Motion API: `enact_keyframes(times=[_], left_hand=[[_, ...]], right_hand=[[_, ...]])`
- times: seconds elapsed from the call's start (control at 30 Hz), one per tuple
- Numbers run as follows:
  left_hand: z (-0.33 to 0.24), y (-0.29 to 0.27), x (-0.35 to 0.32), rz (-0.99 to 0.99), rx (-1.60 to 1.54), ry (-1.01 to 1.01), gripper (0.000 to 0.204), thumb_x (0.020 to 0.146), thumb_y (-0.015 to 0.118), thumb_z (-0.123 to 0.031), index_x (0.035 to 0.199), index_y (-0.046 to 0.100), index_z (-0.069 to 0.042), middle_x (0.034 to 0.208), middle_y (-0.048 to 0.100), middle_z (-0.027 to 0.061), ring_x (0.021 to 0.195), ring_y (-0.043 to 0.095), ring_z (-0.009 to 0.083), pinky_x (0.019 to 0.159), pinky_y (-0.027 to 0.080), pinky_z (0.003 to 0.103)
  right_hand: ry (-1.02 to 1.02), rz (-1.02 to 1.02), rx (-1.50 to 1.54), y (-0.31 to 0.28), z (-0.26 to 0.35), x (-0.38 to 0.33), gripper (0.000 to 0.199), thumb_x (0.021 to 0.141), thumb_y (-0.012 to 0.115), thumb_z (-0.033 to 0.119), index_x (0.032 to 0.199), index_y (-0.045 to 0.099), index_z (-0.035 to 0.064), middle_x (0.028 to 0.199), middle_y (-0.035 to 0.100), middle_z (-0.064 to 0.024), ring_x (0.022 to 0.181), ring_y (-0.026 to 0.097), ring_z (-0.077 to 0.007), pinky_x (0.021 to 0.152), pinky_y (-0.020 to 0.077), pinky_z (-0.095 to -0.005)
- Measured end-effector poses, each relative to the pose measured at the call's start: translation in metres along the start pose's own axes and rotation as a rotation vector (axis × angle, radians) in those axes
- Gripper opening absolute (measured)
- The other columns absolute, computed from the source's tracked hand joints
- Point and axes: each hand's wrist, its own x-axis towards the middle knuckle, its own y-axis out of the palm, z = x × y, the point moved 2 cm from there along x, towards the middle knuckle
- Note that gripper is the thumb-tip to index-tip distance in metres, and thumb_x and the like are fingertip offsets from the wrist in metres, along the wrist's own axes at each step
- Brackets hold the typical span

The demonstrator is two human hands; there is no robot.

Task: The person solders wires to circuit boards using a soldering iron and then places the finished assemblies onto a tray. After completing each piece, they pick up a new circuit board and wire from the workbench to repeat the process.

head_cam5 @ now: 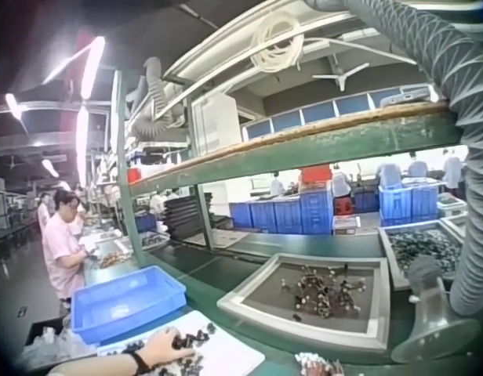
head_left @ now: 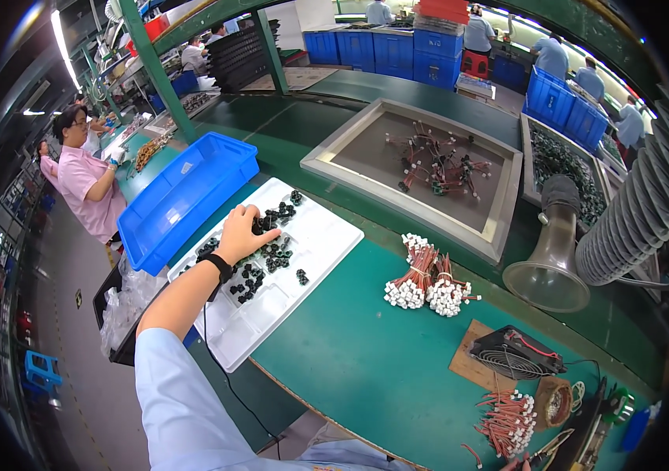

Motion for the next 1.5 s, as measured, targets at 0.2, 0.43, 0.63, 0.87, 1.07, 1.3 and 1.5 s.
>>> enact_keyframes(times=[0.2,0.43,0.63,0.87,1.07,1.3,1.5], left_hand=[[-0.003,0.004,0.003,-0.066,-0.053,0.175,0.045,0.073,0.066,-0.044,0.095,0.057,-0.006,0.089,0.050,0.0145,0.086,0.051,0.0304,0.074,0.044,0.038],[-0.010,-0.002,0.002,-0.070,0.048,0.218,0.040,0.075,0.065,-0.042,0.093,0.057,-0.007,0.086,0.052,0.0115,0.084,0.053,0.0289,0.070,0.045,0.038],[-0.024,-0.009,0.001,0.010,0.087,0.219,0.039,0.074,0.066,-0.042,0.091,0.056,-0.007,0.086,0.054,0.0116,0.082,0.055,0.0299,0.068,0.045,0.038],[-0.013,-0.003,0.004,-0.077,0.032,0.295,0.037,0.074,0.065,-0.042,0.088,0.056,-0.009,0.080,0.054,0.0091,0.075,0.056,0.0278,0.062,0.046,0.037],[-0.020,-0.005,0.002,-0.060,0.126,0.310,0.035,0.074,0.065,-0.040,0.086,0.056,-0.009,0.080,0.054,0.0083,0.073,0.056,0.0270,0.061,0.046,0.037],[-0.019,-0.007,0.004,-0.045,0.075,0.295,0.033,0.071,0.067,-0.037,0.081,0.055,-0.008,0.080,0.054,0.0088,0.072,0.056,0.0267,0.061,0.046,0.037],[-0.021,-0.007,0.007,-0.074,0.069,0.334,0.032,0.069,0.069,-0.035,0.081,0.055,-0.008,0.077,0.053,0.0081,0.072,0.056,0.0271,0.062,0.046,0.037]], right_hand=[[0.027,0.000,0.071,0.003,-0.005,-0.002,0.020,0.078,0.068,0.001,0.095,0.058,-0.0004,0.089,0.062,-0.0149,0.074,0.061,-0.0227,0.067,0.0516,-0.0301],[-0.007,0.024,0.018,0.003,0.010,0.003,0.019,0.080,0.066,0.003,0.096,0.058,-0.0017,0.087,0.061,-0.0152,0.074,0.061,-0.0244,0.067,0.0515,-0.0317],[-0.006,0.022,0.004,0.002,0.014,0.006,0.018,0.080,0.066,0.004,0.095,0.058,-0.0022,0.086,0.061,-0.0156,0.073,0.061,-0.0252,0.066,0.0512,-0.0326],[-0.020,0.031,-0.048,0.001,0.009,0.004,0.018,0.080,0.066,0.004,0.095,0.058,-0.0024,0.086,0.062,-0.0160,0.072,0.060,-0.0253,0.065,0.0508,-0.0327],[-0.005,0.015,0.004,0.001,0.009,0.004,0.017,0.081,0.066,0.005,0.095,0.059,-0.0021,0.085,0.062,-0.0158,0.072,0.060,-0.0255,0.065,0.0505,-0.0323],[-0.011,0.020,-0.013,-0.002,0.005,0.004,0.018,0.080,0.067,0.006,0.095,0.059,-0.0008,0.084,0.062,-0.0156,0.071,0.060,-0.0253,0.064,0.0502,-0.0317],[-0.010,0.030,-0.011,0.000,0.005,0.003,0.018,0.080,0.067,0.005,0.096,0.060,0.0007,0.083,0.062,-0.0148,0.069,0.060,-0.0239,0.062,0.0494,-0.0301]])
